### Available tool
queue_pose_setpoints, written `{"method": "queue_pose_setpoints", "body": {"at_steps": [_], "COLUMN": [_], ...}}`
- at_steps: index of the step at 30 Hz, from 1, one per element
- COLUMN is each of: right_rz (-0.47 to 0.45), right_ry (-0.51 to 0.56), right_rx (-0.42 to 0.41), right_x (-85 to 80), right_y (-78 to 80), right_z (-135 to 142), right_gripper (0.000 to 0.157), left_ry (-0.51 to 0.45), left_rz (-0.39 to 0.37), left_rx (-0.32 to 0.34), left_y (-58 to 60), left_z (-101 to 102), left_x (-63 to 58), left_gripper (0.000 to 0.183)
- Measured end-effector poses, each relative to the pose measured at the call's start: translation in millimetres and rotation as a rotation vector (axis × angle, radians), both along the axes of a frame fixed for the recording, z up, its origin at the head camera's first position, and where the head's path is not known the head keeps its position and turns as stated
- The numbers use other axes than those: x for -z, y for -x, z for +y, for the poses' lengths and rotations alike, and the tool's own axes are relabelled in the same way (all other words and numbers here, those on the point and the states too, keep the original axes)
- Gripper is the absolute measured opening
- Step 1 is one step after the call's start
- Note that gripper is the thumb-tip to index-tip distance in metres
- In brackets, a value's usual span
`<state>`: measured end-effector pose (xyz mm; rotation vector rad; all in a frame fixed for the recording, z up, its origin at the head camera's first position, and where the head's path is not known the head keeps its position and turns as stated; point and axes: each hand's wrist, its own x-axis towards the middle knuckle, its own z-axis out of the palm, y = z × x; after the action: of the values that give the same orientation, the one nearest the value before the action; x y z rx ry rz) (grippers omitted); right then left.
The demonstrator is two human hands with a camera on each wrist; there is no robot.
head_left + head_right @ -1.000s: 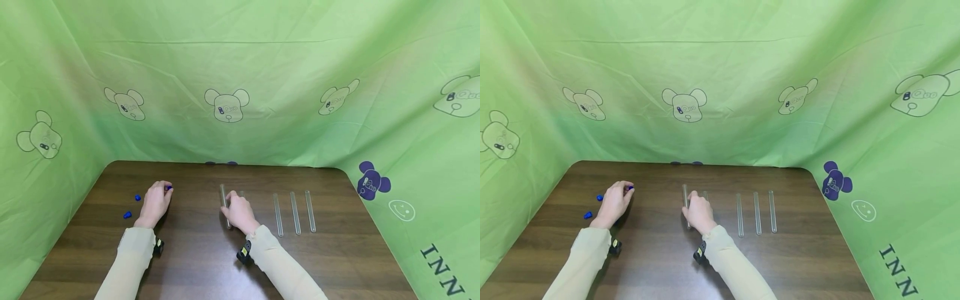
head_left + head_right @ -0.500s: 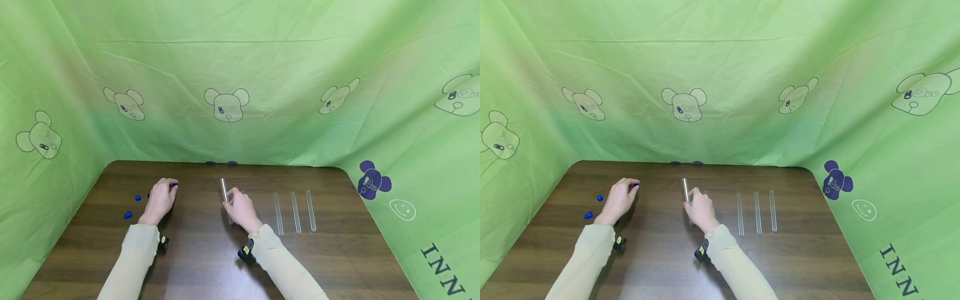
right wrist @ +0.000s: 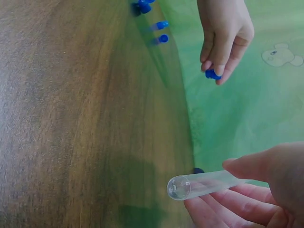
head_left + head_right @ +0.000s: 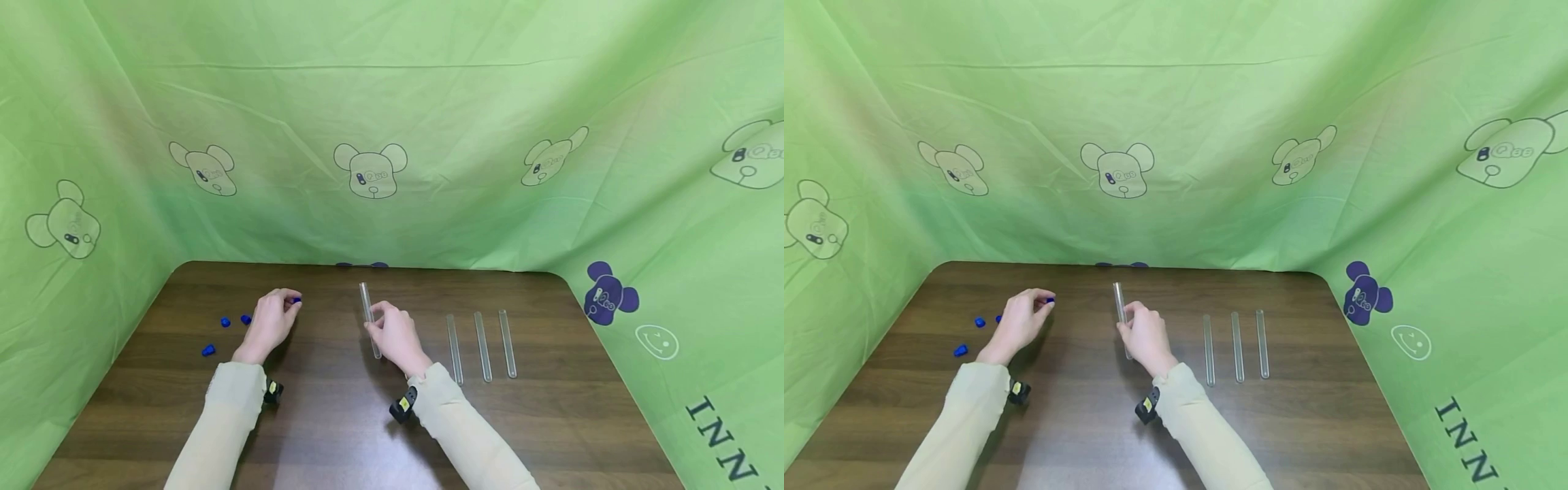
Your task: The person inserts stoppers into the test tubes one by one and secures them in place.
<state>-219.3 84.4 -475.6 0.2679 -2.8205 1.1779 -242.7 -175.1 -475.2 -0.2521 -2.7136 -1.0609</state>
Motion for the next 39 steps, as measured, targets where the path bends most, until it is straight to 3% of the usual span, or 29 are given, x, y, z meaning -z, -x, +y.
{"method": "queue_pose_setpoints", "body": {"at_steps": [15,23,39], "right_rz": [0.059,0.080,0.082], "right_ry": [0.018,0.048,0.116], "right_rx": [-0.010,-0.036,-0.049], "right_x": [-1.8,-1.9,-5.7], "right_y": [-0.3,-2.9,-7.9], "right_z": [-0.4,0.1,0.7], "right_gripper": [0.029,0.029,0.029], "left_ry": [-0.106,-0.220,-0.365], "left_rz": [0.004,0.022,-0.046], "left_rx": [0.014,0.005,0.009], "left_y": [0.4,2.6,4.3], "left_z": [16.9,25.2,41.2], "left_x": [-11.6,-11.5,-18.2], "left_gripper": [0.021,0.022,0.022]}}
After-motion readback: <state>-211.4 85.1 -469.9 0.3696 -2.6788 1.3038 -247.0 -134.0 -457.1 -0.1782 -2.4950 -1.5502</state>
